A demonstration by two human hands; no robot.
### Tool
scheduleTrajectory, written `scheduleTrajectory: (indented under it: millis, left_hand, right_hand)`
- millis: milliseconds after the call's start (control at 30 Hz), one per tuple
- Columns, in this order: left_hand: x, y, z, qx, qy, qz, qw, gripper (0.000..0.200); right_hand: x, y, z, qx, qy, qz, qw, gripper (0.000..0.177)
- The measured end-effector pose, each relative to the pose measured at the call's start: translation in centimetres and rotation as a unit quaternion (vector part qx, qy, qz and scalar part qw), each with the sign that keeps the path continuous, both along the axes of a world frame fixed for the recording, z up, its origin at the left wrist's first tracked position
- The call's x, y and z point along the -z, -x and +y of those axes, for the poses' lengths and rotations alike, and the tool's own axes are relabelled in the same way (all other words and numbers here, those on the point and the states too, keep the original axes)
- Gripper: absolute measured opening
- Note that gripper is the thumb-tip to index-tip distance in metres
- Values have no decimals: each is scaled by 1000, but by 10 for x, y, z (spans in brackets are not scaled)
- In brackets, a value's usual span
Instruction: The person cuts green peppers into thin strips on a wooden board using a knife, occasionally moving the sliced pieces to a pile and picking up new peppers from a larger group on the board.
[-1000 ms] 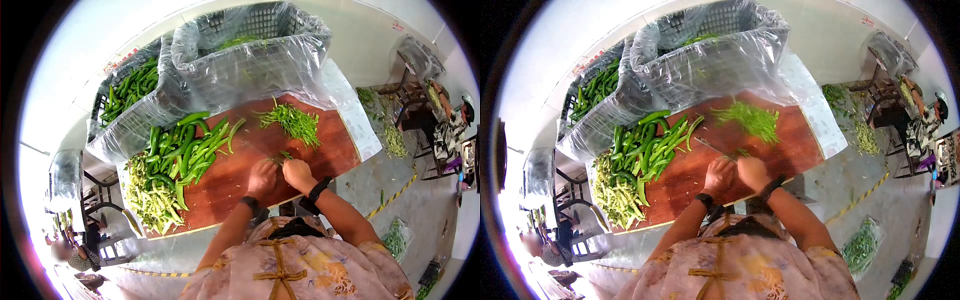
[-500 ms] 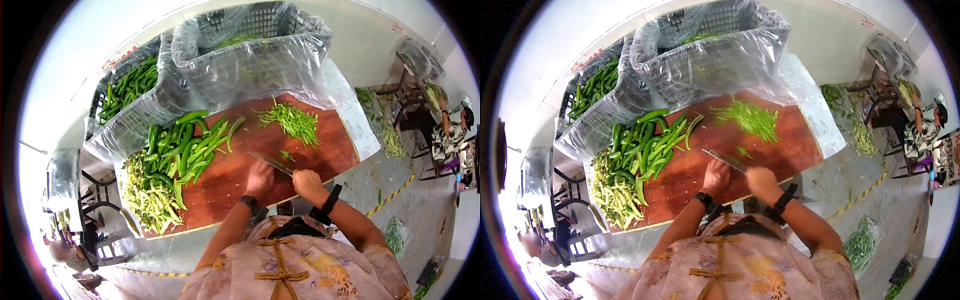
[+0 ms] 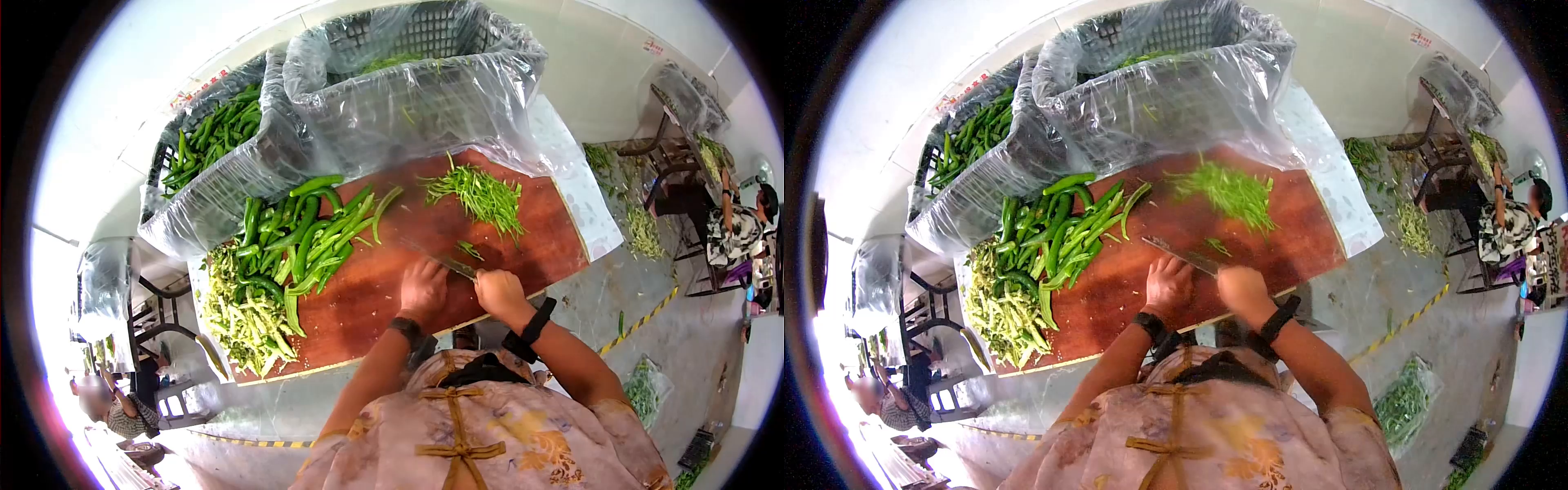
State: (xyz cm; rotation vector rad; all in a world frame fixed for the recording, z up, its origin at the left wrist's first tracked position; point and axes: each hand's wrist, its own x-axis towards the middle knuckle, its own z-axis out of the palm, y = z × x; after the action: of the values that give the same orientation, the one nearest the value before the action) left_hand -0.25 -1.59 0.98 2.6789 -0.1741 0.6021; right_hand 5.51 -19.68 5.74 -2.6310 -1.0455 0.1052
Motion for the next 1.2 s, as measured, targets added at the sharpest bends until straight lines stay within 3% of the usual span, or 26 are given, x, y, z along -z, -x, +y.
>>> scheduleTrajectory:
  millis: [367, 567, 700, 800, 1200]
  left_hand:
    - [8, -1, 4, 11, 7, -3, 1000, 22]
    - [3, -2, 3, 18, 10, -22, 1000, 29]
    - [3, 1, 2, 12, 15, -22, 1000, 32]
    - [3, 2, 1, 6, 9, -11, 1000, 32]
    - [9, 1, 4, 24, 17, 9, 1000, 29]
  right_hand:
    - [-9, -1, 7, 6, 23, 36, 999, 17]
    - [18, -25, 35, 16, -17, 5, 1000, 19]
    - [7, -28, 24, 43, -2, -6, 999, 21]
    - [-12, -7, 5, 22, 13, 20, 999, 20]
    - [2, -3, 13, -17, 1, 17, 1000, 16]
